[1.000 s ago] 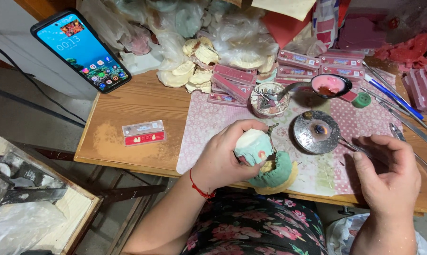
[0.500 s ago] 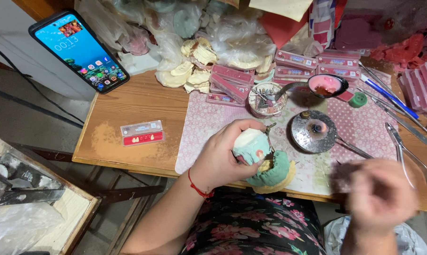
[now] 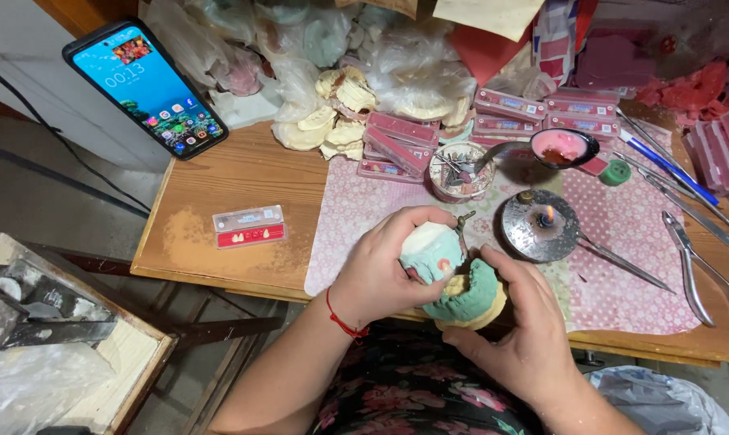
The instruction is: Applying and shaping wax on a dental model using a heated tool and a dental handpiece
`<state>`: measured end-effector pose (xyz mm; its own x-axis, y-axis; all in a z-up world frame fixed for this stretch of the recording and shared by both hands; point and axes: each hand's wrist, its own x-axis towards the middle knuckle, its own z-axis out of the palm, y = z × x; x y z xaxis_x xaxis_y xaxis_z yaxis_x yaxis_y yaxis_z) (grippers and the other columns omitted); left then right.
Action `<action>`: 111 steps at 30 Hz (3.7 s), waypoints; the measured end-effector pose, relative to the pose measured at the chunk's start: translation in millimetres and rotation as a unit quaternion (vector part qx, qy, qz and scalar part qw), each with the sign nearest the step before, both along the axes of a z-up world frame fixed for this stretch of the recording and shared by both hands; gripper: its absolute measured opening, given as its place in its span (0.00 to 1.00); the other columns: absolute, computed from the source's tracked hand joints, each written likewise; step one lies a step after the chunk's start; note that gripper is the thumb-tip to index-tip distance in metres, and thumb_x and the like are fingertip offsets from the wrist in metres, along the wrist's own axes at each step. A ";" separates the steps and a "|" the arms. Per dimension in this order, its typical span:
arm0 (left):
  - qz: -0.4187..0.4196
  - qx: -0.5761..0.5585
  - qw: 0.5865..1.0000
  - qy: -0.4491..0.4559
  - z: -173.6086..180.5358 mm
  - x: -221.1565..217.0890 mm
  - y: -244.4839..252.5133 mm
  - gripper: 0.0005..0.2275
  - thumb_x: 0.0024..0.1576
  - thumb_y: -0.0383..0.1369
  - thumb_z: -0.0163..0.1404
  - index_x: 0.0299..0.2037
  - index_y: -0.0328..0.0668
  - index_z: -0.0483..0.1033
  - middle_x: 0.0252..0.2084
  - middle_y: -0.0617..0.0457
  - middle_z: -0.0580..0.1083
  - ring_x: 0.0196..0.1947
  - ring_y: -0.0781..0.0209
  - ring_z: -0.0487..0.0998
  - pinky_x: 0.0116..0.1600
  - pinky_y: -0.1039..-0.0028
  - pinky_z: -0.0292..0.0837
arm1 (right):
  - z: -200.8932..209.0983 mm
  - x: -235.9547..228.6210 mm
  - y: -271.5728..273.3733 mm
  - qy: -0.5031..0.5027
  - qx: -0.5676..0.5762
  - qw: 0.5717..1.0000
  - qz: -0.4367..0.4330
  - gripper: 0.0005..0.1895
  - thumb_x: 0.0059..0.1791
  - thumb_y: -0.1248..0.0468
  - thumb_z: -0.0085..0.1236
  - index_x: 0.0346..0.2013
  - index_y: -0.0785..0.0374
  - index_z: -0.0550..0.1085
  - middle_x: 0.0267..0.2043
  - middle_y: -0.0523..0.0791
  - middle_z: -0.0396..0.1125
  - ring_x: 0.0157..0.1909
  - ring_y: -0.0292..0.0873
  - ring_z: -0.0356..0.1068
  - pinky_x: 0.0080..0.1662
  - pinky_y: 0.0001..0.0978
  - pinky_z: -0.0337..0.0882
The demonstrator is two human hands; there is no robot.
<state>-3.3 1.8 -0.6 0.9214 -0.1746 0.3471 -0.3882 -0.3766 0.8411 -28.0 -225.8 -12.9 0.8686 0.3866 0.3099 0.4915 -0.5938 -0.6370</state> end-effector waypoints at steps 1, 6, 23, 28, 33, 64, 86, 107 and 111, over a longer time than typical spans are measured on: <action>-0.015 0.005 1.000 -0.008 -1.4 0.0 1.5 0.26 0.46 0.30 0.60 0.57 0.46 0.71 0.55 0.55 0.76 0.56 0.58 0.79 0.61 0.72 0.71 | 0.7 -1.6 -0.3 0.008 0.013 1.000 -0.007 0.55 0.30 0.49 0.80 0.66 0.62 0.66 0.62 0.49 0.70 0.62 0.51 0.69 0.62 0.42 0.66; -0.051 0.003 0.996 -0.077 5.8 -5.1 3.9 0.29 0.43 0.26 0.63 0.58 0.41 0.70 0.57 0.49 0.75 0.59 0.53 0.78 0.66 0.70 0.71 | -3.8 -10.7 -4.0 -0.004 0.050 0.998 -0.024 0.52 0.27 0.53 0.82 0.62 0.63 0.69 0.57 0.50 0.70 0.60 0.49 0.70 0.61 0.38 0.67; -0.047 -0.018 0.987 -0.150 43.2 -35.1 6.2 0.20 0.57 0.34 0.56 0.58 0.36 0.68 0.58 0.42 0.75 0.62 0.47 0.79 0.68 0.64 0.75 | 9.2 -23.2 -7.0 -0.065 0.172 0.981 0.055 0.52 0.28 0.53 0.80 0.61 0.70 0.67 0.57 0.53 0.71 0.59 0.50 0.70 0.65 0.41 0.68; -0.020 -0.095 0.995 -0.010 53.4 -45.9 9.7 0.23 0.52 0.32 0.58 0.58 0.42 0.68 0.55 0.53 0.79 0.58 0.62 0.81 0.65 0.73 0.76 | 13.3 -20.9 -11.9 -0.060 0.176 0.980 0.074 0.48 0.31 0.52 0.75 0.60 0.67 0.67 0.55 0.52 0.72 0.59 0.50 0.69 0.67 0.42 0.67; -0.053 -0.231 0.964 0.123 54.2 -50.4 11.8 0.22 0.52 0.26 0.58 0.58 0.42 0.71 0.46 0.56 0.80 0.29 0.76 0.69 0.43 0.83 0.73 | 13.7 -21.6 -14.1 -0.047 0.209 0.974 0.070 0.43 0.34 0.52 0.68 0.59 0.68 0.68 0.53 0.53 0.71 0.59 0.49 0.68 0.68 0.41 0.66; -0.321 -0.291 0.853 0.292 -9.6 -7.9 38.6 0.49 0.53 0.72 0.36 0.73 0.37 0.59 0.61 0.38 0.73 0.56 0.56 0.75 0.50 0.74 0.64 | 42.9 17.7 -56.7 0.098 0.306 0.929 0.182 0.41 0.39 0.39 0.59 0.53 0.68 0.71 0.48 0.50 0.72 0.56 0.48 0.70 0.64 0.41 0.67; -0.191 -0.382 0.871 0.243 -6.0 -18.0 -30.0 0.17 0.61 0.39 0.58 0.54 0.35 0.80 0.52 0.46 0.81 0.51 0.56 0.83 0.59 0.63 0.80 | 48.9 65.1 -140.8 -0.014 -0.142 0.975 -0.168 0.10 0.54 0.58 0.67 0.44 0.58 0.77 0.40 0.42 0.74 0.40 0.42 0.70 0.45 0.36 0.65; 0.068 -0.465 0.878 0.091 -4.1 25.2 -22.6 0.16 0.58 0.24 0.58 0.57 0.36 0.76 0.51 0.49 0.80 0.50 0.63 0.80 0.62 0.73 0.74 | 18.1 55.2 -143.0 0.093 -0.478 0.863 -0.135 0.09 0.48 0.58 0.52 0.42 0.51 0.70 0.41 0.45 0.69 0.47 0.53 0.73 0.44 0.48 0.75; 0.100 -0.534 0.828 0.138 -8.1 33.0 -24.5 0.17 0.56 0.23 0.58 0.57 0.36 0.77 0.51 0.45 0.81 0.48 0.58 0.82 0.53 0.70 0.80 | 5.0 65.5 -157.5 0.118 -0.410 0.889 -0.165 0.08 0.51 0.57 0.49 0.42 0.43 0.75 0.44 0.44 0.68 0.50 0.50 0.73 0.49 0.48 0.73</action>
<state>29.7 -22.7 -8.7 0.9647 0.2623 -0.0242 -0.1451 0.6057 0.7823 37.4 -383.4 -8.0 0.9802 0.1099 -0.1645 0.1137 -0.9934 0.0136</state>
